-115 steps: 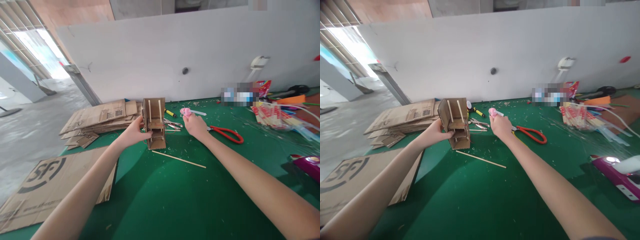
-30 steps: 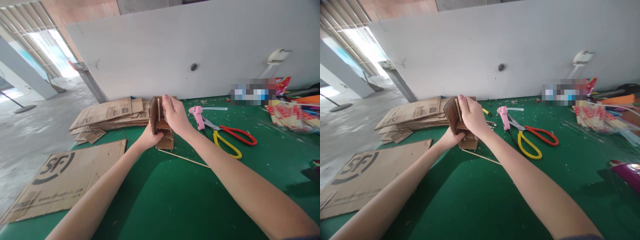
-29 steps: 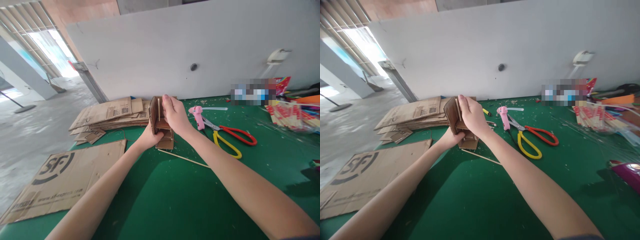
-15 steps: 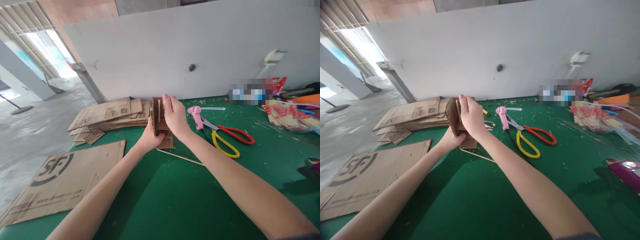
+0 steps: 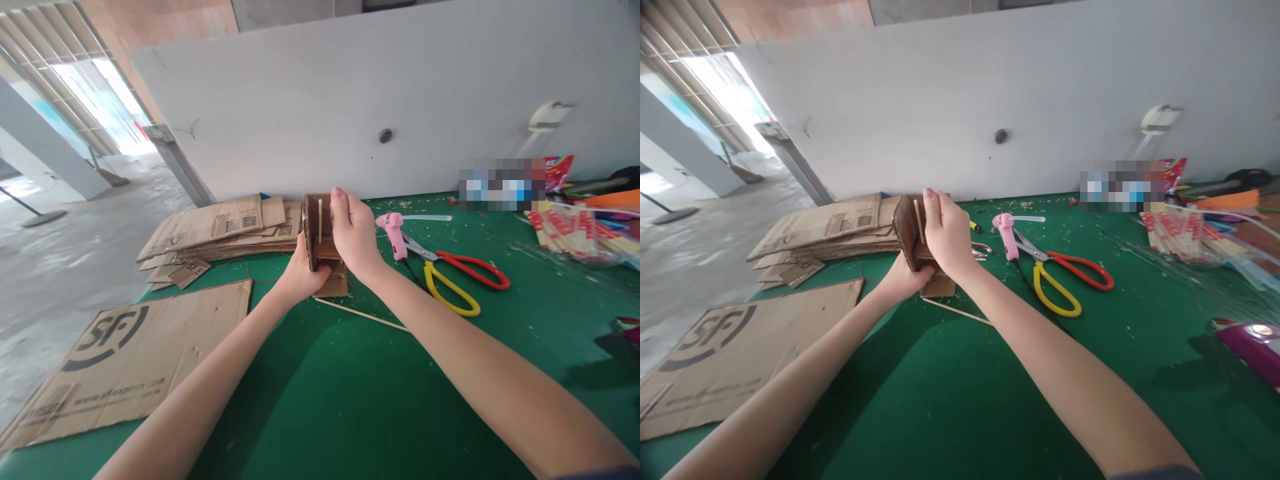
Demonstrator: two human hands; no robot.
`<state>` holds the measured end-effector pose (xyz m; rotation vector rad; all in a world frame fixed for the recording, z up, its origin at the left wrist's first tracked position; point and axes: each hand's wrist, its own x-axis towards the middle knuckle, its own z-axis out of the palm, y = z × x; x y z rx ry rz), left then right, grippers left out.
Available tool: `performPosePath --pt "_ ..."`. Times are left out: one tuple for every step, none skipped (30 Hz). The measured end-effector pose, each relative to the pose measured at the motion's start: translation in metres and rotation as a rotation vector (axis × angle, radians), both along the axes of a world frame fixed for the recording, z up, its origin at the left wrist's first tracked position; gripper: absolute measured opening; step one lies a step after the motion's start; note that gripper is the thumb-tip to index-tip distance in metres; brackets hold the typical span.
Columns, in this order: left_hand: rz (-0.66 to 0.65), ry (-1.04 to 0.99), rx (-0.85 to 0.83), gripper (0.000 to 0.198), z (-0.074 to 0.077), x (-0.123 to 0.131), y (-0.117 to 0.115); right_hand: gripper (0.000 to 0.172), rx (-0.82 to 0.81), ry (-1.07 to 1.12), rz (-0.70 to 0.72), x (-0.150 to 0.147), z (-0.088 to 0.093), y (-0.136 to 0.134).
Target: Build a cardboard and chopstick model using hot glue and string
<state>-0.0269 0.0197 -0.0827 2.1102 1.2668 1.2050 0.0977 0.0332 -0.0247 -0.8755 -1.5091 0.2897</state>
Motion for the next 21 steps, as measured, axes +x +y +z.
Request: performPosePath --pt "0.004 0.001 -0.003 0.054 0.000 0.000 0.000 0.038 0.003 0.007 0.005 0.000 0.000 0.000" --pt "0.008 0.002 -0.008 0.053 0.000 0.000 -0.001 0.038 0.006 0.014 0.009 0.000 -0.001 0.000" --pt "0.010 0.001 -0.014 0.052 0.001 0.000 -0.001 0.038 0.007 0.020 0.012 0.000 -0.001 0.000" --pt "0.013 0.001 -0.017 0.051 0.001 0.000 -0.001 0.039 0.009 0.024 0.015 0.000 -0.001 0.000" --pt "0.015 0.003 -0.018 0.050 0.001 0.000 -0.001 0.039 0.010 0.029 0.017 0.000 -0.002 0.000" --pt "0.017 0.003 -0.018 0.050 0.001 0.000 -0.001 0.039 0.010 0.032 0.019 0.000 -0.002 0.000" --pt "0.018 0.003 -0.021 0.050 0.001 0.000 -0.001 0.039 0.012 0.035 0.020 -0.001 -0.001 0.000" --pt "0.018 0.002 -0.025 0.051 0.001 0.000 -0.001 0.039 0.014 0.036 0.019 -0.001 -0.001 -0.001" --pt "0.016 0.000 -0.031 0.051 0.001 0.000 -0.001 0.039 0.017 0.038 0.017 -0.001 -0.001 -0.002" --pt "0.012 -0.004 -0.039 0.051 0.000 0.000 -0.001 0.039 0.018 0.041 0.014 -0.001 -0.001 -0.002" --pt "0.009 -0.008 -0.046 0.052 0.000 0.000 -0.001 0.039 0.018 0.043 0.012 -0.001 -0.001 -0.003" --pt "0.006 -0.012 -0.048 0.052 0.000 0.000 -0.001 0.040 0.017 0.046 0.011 -0.002 -0.001 -0.004" --pt "0.003 -0.014 -0.046 0.051 0.000 0.000 -0.001 0.040 0.015 0.049 0.010 -0.002 -0.002 -0.004" --pt "0.000 -0.013 -0.040 0.051 0.000 0.000 -0.001 0.041 0.014 0.053 0.010 -0.002 -0.002 -0.004" --pt "-0.001 -0.011 -0.033 0.050 0.000 0.000 -0.001 0.042 0.013 0.058 0.012 -0.002 -0.003 -0.003" --pt "-0.001 -0.008 -0.023 0.049 0.000 0.000 -0.001 0.043 0.009 0.063 0.019 -0.002 -0.003 -0.002" --pt "-0.002 -0.008 -0.017 0.049 0.000 0.000 -0.001 0.044 0.001 0.069 0.034 -0.001 -0.004 -0.001" --pt "-0.003 -0.012 -0.019 0.049 -0.001 0.000 0.000 0.045 -0.013 0.075 0.059 0.000 -0.004 0.001" --pt "-0.002 -0.024 -0.030 0.049 -0.001 0.000 0.001 0.046 -0.032 0.077 0.094 0.003 -0.004 0.002" --pt "0.003 -0.042 -0.047 0.049 -0.002 0.000 0.002 0.047 -0.055 0.070 0.139 0.006 -0.003 0.004" --pt "0.009 -0.066 -0.068 0.049 -0.002 0.000 0.003 0.049 -0.080 0.058 0.188 0.010 -0.002 0.005"
